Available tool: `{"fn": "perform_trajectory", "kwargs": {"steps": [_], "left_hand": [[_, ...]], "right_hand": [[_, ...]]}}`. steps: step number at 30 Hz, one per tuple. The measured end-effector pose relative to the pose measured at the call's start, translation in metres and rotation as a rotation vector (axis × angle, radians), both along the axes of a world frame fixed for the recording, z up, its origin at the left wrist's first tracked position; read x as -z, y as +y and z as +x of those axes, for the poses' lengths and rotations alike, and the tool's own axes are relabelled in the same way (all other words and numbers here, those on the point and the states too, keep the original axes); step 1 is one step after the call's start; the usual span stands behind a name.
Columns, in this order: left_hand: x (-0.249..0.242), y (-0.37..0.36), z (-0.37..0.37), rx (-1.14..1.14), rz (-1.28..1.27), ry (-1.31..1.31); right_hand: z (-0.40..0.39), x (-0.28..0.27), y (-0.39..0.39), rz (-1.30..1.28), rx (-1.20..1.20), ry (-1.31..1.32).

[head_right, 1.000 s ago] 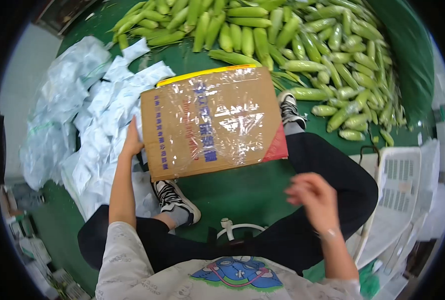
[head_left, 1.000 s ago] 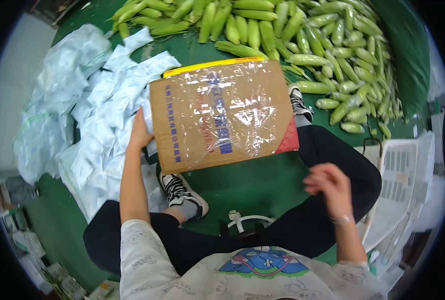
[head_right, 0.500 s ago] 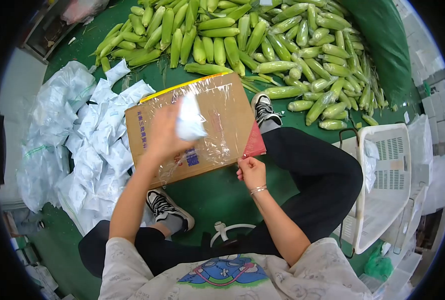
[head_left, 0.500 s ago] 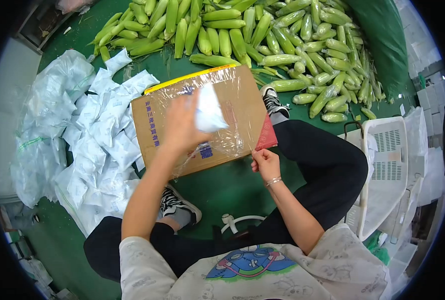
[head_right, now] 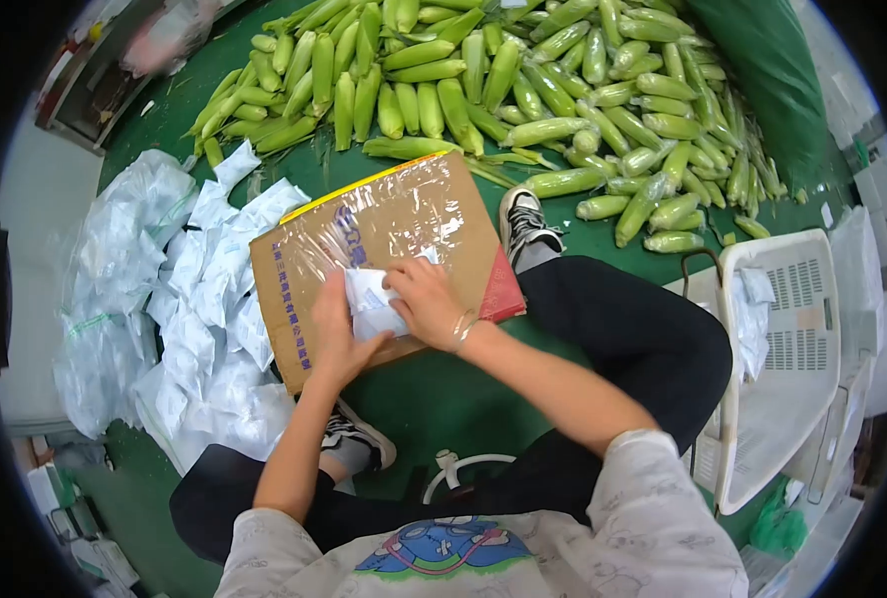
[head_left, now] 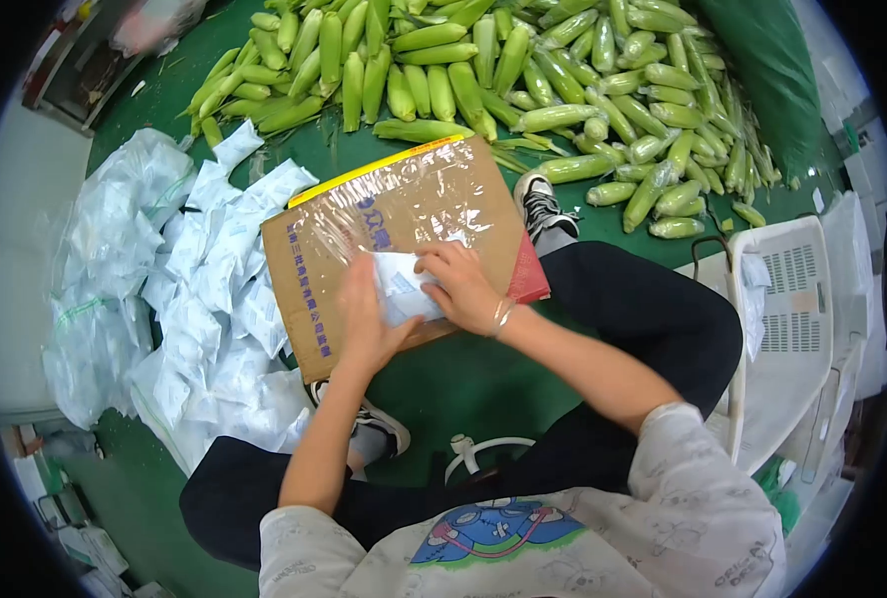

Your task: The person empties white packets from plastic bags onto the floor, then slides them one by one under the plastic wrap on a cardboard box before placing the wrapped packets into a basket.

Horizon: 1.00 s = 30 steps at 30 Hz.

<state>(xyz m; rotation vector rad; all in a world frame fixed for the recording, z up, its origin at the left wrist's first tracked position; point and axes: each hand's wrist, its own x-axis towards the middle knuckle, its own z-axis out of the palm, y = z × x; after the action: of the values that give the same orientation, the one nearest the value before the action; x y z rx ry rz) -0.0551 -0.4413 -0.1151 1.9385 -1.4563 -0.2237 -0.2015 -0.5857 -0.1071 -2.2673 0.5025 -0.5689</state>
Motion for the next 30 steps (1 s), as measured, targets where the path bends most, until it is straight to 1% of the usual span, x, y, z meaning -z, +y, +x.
{"fn": "perform_trajectory", "kwargs": {"steps": [1,2,3,4,6,7,9,10,11,12,13,14,15,16,18,19,20,21,22,23,24,25,26,27,29,30], "left_hand": [[-0.005,0.014,-0.003,-0.011,0.016,-0.003],[-0.013,0.027,-0.007,-0.207,0.097,-0.09],[-0.019,0.039,-0.011,-0.407,0.171,-0.177],[-0.023,0.053,-0.017,-0.419,0.173,-0.183],[-0.029,0.083,-0.028,-0.492,0.627,-0.012],[-0.024,0.091,-0.034,-0.52,0.645,-0.047],[0.005,0.093,-0.03,-0.521,0.681,-0.119],[0.02,0.094,-0.02,-0.489,0.703,-0.144],[0.021,0.097,-0.014,-0.333,0.557,-0.137],[0.019,0.094,-0.01,-0.225,0.465,-0.072],[0.002,0.091,-0.01,-0.171,0.467,-0.01],[0.01,0.095,0.017,-0.079,0.562,0.146],[-0.001,0.093,0.028,-0.107,0.527,0.636],[-0.025,0.089,0.027,-0.128,0.45,0.965],[-0.047,0.083,0.097,0.05,0.948,0.692],[-0.075,0.063,0.069,0.038,0.55,0.663],[-0.099,0.036,0.037,0.024,0.151,0.622],[-0.099,0.019,0.032,0.028,0.147,0.624],[-0.088,-0.004,0.026,0.061,0.203,0.529],[-0.071,-0.026,0.023,0.098,0.261,0.437],[-0.037,-0.033,0.028,0.127,0.184,0.437],[-0.029,-0.036,0.027,0.115,0.205,0.325],[-0.028,-0.037,0.023,0.095,0.23,0.208],[-0.037,-0.036,0.012,0.098,0.233,0.207],[-0.062,-0.032,-0.015,0.441,-0.016,-0.07],[-0.065,-0.036,-0.019,0.431,-0.004,-0.069]], "right_hand": [[-0.007,0.001,-0.001,-0.138,-0.138,0.08],[-0.014,0.001,-0.001,-0.279,-0.277,0.157],[-0.016,-0.002,-0.006,-0.266,-0.332,0.171],[-0.015,-0.008,-0.015,-0.266,-0.344,0.162],[-0.015,-0.021,-0.035,-0.467,-0.469,0.455],[-0.013,-0.023,-0.044,-0.482,-0.515,0.468],[-0.002,-0.017,-0.056,-0.398,-0.632,0.562],[-0.003,-0.009,-0.056,-0.477,-0.63,0.5],[-0.003,-0.021,-0.053,-0.457,-0.634,0.561],[-0.005,-0.011,-0.054,-0.447,-0.626,0.513],[-0.012,-0.014,-0.049,-0.47,-0.585,0.51],[-0.009,-0.011,-0.046,-0.513,-0.558,0.528],[0.009,0.014,-0.047,-0.168,-0.439,0.61],[-0.006,-0.017,-0.04,-0.505,-0.503,0.595],[-0.005,-0.003,-0.042,-0.518,-0.492,0.528],[0.001,-0.002,-0.041,-0.518,-0.484,0.523],[0.007,-0.001,-0.04,-0.452,-0.531,0.554],[0.011,-0.001,-0.041,-0.388,-0.576,0.59],[0.015,-0.004,-0.044,-0.4,-0.563,0.6],[0.024,-0.012,-0.046,-0.333,-0.598,0.638],[0.028,-0.023,-0.05,-0.265,-0.627,0.677],[0.02,-0.062,-0.063,-0.14,-0.808,0.766],[0.022,-0.066,-0.068,-0.102,-0.783,0.781],[0.024,-0.057,-0.075,-0.065,-0.735,0.766],[0.032,-0.029,-0.087,0.014,-0.649,0.702],[0.036,-0.015,-0.093,0.05,-0.609,0.666]]}}
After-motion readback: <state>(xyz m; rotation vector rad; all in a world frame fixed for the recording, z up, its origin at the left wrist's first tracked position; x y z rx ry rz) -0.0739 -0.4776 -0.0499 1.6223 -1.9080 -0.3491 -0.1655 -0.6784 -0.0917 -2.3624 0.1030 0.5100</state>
